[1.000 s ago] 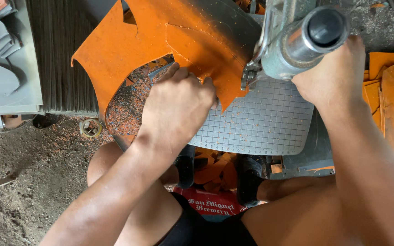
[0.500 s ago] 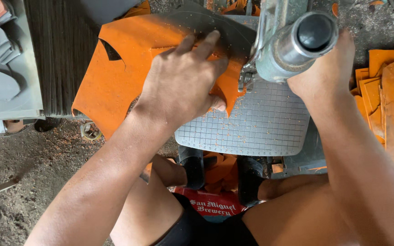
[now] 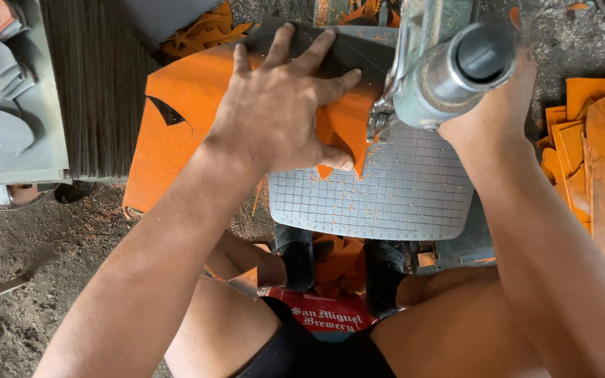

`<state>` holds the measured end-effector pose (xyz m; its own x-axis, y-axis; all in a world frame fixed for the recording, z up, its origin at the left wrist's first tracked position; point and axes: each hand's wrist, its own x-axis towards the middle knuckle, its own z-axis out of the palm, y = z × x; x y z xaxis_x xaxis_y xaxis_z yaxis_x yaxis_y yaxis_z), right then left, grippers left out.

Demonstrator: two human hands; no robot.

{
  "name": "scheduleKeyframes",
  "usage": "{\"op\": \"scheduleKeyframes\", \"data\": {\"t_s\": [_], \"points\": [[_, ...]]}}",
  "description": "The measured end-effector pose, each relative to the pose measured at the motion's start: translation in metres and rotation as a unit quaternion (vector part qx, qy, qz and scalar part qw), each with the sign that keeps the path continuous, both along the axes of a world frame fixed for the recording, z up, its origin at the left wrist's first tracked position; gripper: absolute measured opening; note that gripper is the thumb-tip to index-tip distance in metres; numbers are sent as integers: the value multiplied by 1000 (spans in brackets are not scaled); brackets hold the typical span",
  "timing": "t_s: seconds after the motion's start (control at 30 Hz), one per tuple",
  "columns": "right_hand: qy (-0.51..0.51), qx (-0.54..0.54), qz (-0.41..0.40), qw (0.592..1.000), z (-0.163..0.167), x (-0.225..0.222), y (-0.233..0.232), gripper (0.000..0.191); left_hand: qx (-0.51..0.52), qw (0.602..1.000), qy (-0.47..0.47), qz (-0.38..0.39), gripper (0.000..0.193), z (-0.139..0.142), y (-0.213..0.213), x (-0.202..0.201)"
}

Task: The person uses a vertical cutting machine to cut orange rubber sheets into specific shapes. They guide the material under the blade, rotate and reposition the sheet as needed, and remove cut pieces to continue the process.

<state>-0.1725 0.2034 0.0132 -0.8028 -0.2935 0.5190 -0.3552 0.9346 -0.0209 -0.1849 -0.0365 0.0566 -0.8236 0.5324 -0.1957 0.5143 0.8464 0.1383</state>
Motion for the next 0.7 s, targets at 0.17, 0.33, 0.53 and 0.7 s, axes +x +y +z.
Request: {"op": "scheduleKeyframes", "data": {"t_s": [0.17,0.33,0.53,0.7], "points": [[2,-6,1,1000,1,-2,-2,14,-11,1000,-25,12,113,2,2,-4],[1,-18,5,1000,2,-1,-3,15,-16,998,-44,35,113,5,1,0],[-11,-47,13,999,5,5,-3,15,-29,996,-53,59,113,12,3,11],[-61,-101,21,993,11,16,-5,14,-42,992,-62,105,109,17,10,24]]}}
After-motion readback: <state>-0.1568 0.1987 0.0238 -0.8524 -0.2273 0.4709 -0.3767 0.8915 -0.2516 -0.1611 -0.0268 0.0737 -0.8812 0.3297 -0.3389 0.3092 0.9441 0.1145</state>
